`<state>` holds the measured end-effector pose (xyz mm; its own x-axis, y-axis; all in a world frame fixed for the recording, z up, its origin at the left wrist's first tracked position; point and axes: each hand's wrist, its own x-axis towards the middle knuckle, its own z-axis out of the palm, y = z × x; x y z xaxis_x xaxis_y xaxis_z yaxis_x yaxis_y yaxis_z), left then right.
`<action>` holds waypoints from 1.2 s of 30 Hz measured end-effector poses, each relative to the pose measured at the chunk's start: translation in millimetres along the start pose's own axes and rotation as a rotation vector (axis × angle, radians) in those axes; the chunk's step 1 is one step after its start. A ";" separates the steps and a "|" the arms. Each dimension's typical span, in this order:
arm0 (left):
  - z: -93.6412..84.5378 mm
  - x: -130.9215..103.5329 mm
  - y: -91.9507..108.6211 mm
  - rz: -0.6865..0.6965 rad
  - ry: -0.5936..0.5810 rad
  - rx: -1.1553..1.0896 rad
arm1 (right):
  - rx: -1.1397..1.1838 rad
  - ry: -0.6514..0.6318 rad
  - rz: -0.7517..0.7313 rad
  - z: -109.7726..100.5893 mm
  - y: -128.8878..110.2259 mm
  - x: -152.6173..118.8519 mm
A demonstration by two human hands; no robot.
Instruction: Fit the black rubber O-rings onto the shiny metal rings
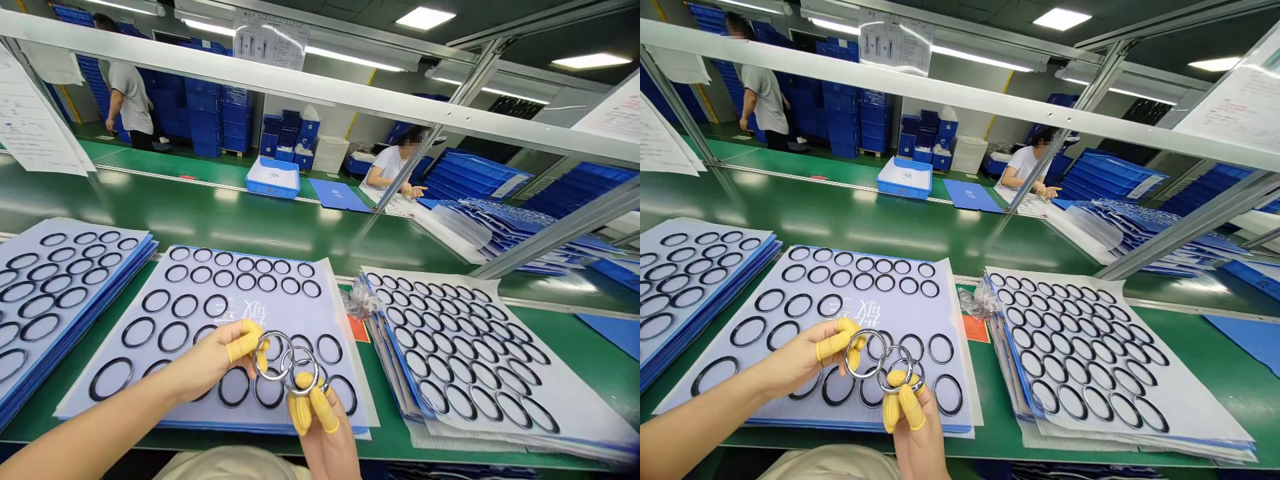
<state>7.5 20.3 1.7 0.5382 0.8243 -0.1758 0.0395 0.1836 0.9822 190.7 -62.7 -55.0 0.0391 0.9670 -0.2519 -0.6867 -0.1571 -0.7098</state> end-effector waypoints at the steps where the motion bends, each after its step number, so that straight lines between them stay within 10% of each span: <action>1: 3.0 -3.5 3.3 -0.046 -0.016 -0.156 | 0.002 -0.007 0.011 2.1 -0.9 -0.8; 20: 16.4 -13.9 5.1 -0.169 -0.077 -0.369 | -0.019 -0.250 0.084 0.2 4.5 -7.2; 27: 6.4 -11.2 -0.6 0.020 -0.145 0.235 | 0.015 -0.295 0.175 3.0 2.6 -5.6; 31: -31.2 4.0 -13.1 0.177 0.194 1.031 | 0.098 -0.193 0.190 0.8 3.5 -4.3; 36: -76.0 27.4 -31.2 0.050 0.337 1.173 | 0.168 -0.232 0.152 -3.0 6.9 -2.5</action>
<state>-42.9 77.9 -38.8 0.3226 0.9462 0.0273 0.8544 -0.3034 0.4219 188.0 -66.9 -61.3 -0.2259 0.9580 -0.1765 -0.7831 -0.2864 -0.5521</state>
